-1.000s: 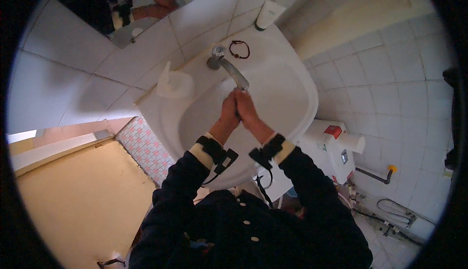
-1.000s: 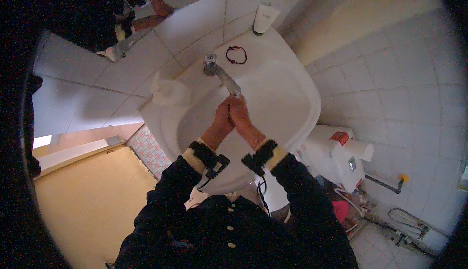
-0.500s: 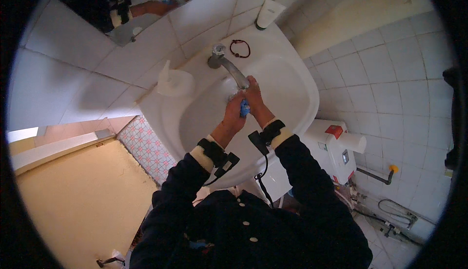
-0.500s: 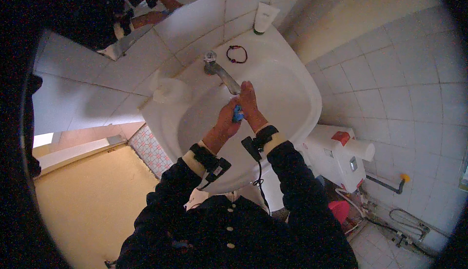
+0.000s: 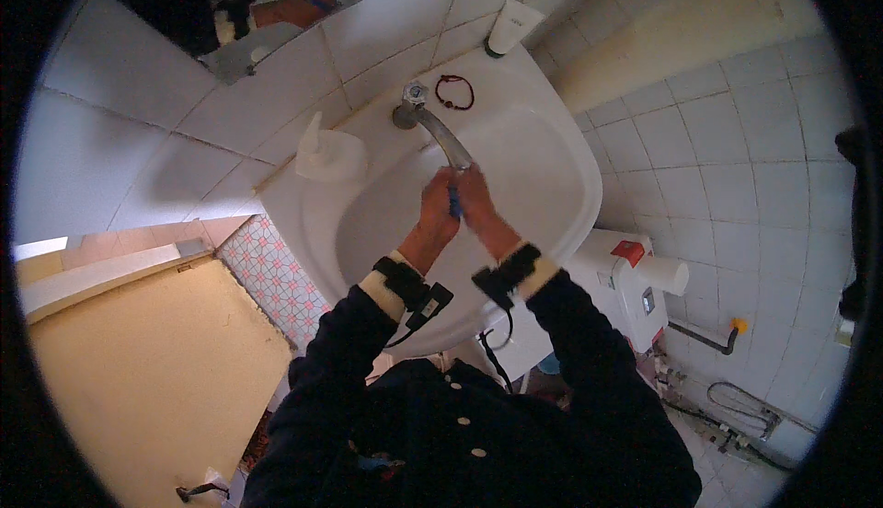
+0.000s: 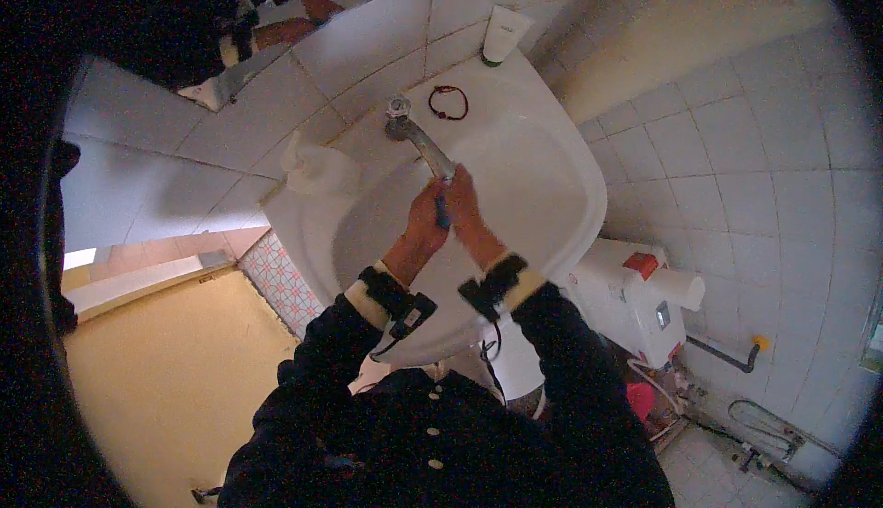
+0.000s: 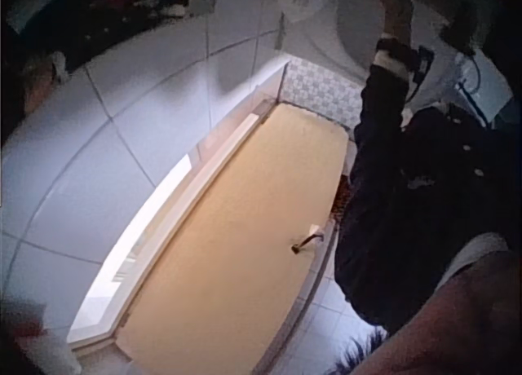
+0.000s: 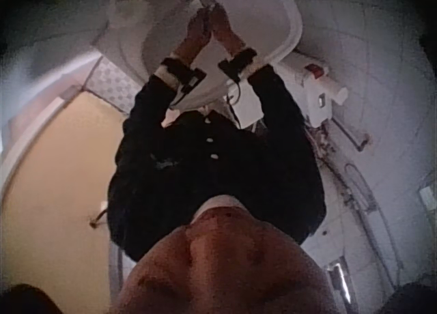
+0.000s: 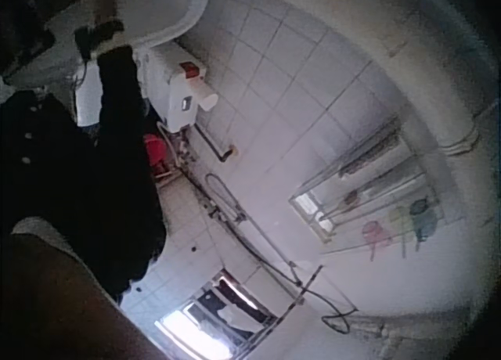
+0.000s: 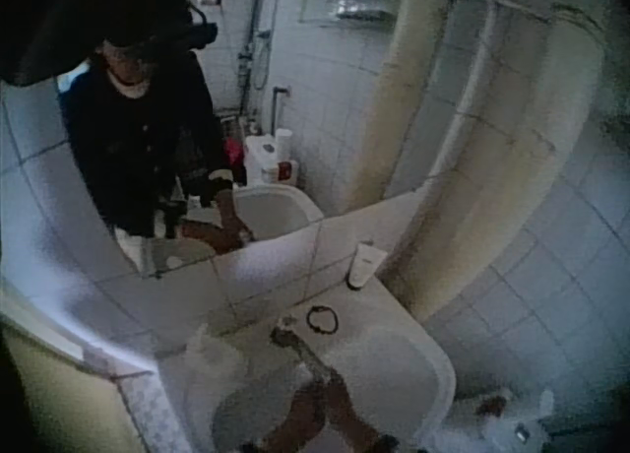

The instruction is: The person wipes the sink and faucet with a blue cloth, then rinses the cloth under running water. They proceed to wipe the toilet tank, seat, and lid, rinsing the cloth again before finishing by wiping the sink basin.

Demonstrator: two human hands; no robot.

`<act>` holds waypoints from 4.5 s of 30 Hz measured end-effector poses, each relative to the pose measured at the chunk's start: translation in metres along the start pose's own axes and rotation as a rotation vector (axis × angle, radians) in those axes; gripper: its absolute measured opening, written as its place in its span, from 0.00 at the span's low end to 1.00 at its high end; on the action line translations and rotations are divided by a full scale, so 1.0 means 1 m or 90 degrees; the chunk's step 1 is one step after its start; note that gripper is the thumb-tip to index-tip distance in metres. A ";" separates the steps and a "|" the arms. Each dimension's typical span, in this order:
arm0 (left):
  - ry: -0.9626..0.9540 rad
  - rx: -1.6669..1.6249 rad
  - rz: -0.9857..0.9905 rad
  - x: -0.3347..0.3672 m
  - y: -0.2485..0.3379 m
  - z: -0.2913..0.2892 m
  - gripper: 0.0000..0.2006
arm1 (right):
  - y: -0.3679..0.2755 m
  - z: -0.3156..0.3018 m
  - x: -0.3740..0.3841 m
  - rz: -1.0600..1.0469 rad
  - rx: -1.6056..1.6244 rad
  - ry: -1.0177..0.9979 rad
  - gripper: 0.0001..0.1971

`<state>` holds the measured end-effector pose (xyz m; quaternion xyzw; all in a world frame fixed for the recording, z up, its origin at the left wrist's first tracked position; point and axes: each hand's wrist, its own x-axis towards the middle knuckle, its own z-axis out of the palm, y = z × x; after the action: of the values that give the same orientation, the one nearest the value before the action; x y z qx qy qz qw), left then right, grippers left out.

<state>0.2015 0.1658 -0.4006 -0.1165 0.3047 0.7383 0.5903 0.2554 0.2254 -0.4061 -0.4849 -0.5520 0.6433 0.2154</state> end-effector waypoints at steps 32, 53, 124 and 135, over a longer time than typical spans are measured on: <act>0.027 0.004 -0.071 -0.007 0.002 0.009 0.09 | 0.003 0.000 0.001 -0.221 -0.013 0.015 0.23; 0.038 0.062 -0.006 0.018 0.004 -0.014 0.18 | -0.025 -0.021 -0.046 -0.014 -0.002 -0.096 0.17; -0.004 -0.126 -0.154 0.013 -0.015 -0.031 0.18 | -0.024 -0.032 -0.016 0.138 0.392 -0.160 0.20; 0.020 -0.074 -0.104 0.004 -0.008 -0.027 0.11 | -0.026 -0.001 -0.066 -0.188 -0.413 0.011 0.18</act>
<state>0.2026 0.1540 -0.4259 -0.1865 0.2599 0.7024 0.6358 0.2782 0.1801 -0.3562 -0.4483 -0.7898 0.3925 0.1452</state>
